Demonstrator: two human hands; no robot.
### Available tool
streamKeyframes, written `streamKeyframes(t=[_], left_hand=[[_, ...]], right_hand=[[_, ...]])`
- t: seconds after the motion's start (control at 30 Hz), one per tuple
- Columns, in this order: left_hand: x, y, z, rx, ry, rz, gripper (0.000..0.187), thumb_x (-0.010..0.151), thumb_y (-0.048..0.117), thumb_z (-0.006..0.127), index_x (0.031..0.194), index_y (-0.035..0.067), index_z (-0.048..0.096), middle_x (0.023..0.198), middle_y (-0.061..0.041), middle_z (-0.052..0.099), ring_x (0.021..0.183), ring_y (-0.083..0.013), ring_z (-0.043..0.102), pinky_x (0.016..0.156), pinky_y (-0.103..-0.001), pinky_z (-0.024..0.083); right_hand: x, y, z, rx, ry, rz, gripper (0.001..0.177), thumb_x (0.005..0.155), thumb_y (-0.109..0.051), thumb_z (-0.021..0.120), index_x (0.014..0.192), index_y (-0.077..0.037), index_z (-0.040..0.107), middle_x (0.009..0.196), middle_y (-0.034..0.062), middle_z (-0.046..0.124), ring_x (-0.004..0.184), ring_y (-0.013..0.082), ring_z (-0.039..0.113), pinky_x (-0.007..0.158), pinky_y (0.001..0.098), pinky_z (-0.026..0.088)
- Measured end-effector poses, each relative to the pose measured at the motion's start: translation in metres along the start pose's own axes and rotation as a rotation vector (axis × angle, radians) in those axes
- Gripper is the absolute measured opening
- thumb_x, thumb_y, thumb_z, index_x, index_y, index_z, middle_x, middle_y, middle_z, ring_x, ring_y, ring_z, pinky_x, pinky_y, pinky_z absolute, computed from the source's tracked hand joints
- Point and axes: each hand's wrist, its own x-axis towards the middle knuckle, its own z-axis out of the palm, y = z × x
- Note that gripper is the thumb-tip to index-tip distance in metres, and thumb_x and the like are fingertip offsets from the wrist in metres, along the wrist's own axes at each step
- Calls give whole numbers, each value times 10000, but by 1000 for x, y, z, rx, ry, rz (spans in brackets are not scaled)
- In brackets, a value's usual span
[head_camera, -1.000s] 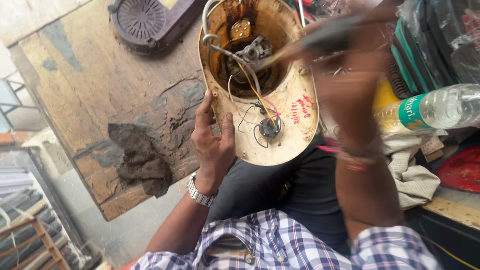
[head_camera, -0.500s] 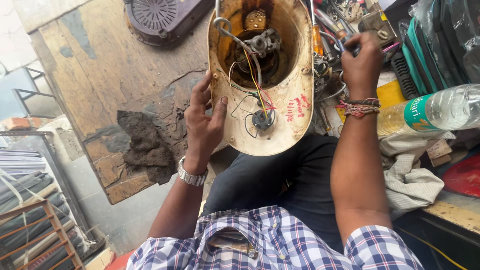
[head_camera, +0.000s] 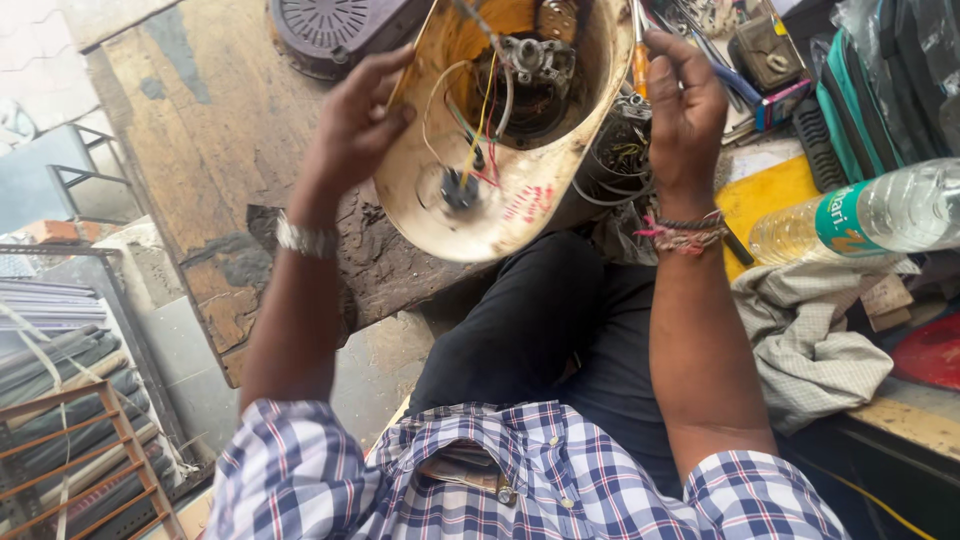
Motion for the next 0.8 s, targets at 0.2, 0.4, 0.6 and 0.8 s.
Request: streamKeyframes(t=[0.2, 0.4, 0.6, 0.8], left_hand=[[50, 35, -8, 676, -9, 415, 255, 1007, 173, 775, 1239, 80, 724, 1189, -120, 720, 1085, -271, 648, 923, -424, 506], [102, 32, 46, 651, -146, 494, 250, 974, 229, 839, 1153, 67, 777, 841, -112, 729, 765, -268, 673, 730, -437, 497], [118, -3, 48, 336, -227, 534, 120, 1030, 146, 744, 1114, 63, 764, 988, -77, 749, 852, -200, 710, 766, -365, 553], [116, 1, 49, 511, -154, 511, 114, 970, 193, 819, 1014, 94, 785, 887, -70, 727, 785, -243, 678, 706, -418, 499]], right_hand=[[-8, -15, 31, -255, -70, -292, 478, 1120, -304, 586, 1500, -13, 587, 1676, 201, 403, 1551, 371, 416, 1323, 450, 337], [-14, -23, 44, -269, -49, -121, 466, 1111, -306, 537, 1506, -58, 560, 1601, 185, 506, 1496, 314, 529, 1261, 426, 427], [-12, -25, 44, -288, -51, -197, 437, 1151, -291, 499, 1510, -46, 548, 1609, 233, 461, 1507, 354, 505, 1250, 416, 434], [-14, -22, 47, -256, -67, -155, 460, 1172, -286, 439, 1553, -33, 485, 1594, 175, 543, 1518, 326, 524, 1285, 409, 416]])
